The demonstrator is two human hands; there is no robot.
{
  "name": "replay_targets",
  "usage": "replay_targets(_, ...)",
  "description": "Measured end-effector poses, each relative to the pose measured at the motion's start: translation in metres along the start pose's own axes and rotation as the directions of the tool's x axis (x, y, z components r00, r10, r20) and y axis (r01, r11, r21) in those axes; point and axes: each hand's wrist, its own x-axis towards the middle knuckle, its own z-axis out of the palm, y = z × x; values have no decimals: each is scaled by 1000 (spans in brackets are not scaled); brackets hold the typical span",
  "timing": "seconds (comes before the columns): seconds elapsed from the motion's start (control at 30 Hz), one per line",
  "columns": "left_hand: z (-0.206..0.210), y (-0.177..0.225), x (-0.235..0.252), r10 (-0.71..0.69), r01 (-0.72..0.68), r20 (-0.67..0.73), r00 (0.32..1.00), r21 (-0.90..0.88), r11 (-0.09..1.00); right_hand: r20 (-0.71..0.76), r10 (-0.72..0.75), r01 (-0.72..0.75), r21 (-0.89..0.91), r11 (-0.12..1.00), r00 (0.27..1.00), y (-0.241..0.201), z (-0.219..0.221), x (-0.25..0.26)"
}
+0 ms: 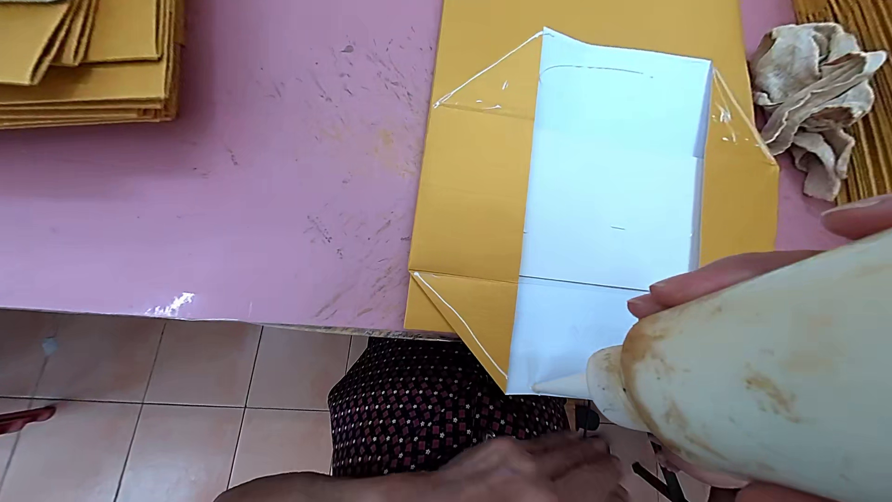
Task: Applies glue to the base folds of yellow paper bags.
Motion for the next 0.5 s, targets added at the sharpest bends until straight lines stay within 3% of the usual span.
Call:
replay_targets(0.1,-12,-6,-12,-95,98,-49,994,77,992,1,-76,76,-41,996,997,3,-5,-4)
replay_targets(0.23,-10,-34,-32,-114,129,-112,987,135,982,-222,-47,33,-63,997,974,8,-10,-17)
replay_targets(0.37,-11,-54,-44,-151,161,-214,965,32,986,-235,-54,38,-71,997,971,14,-17,-29)
replay_targets(0.5,-18,-59,-48,-203,173,-267,942,-132,976,-369,-65,23,-117,993,927,21,-30,-39)
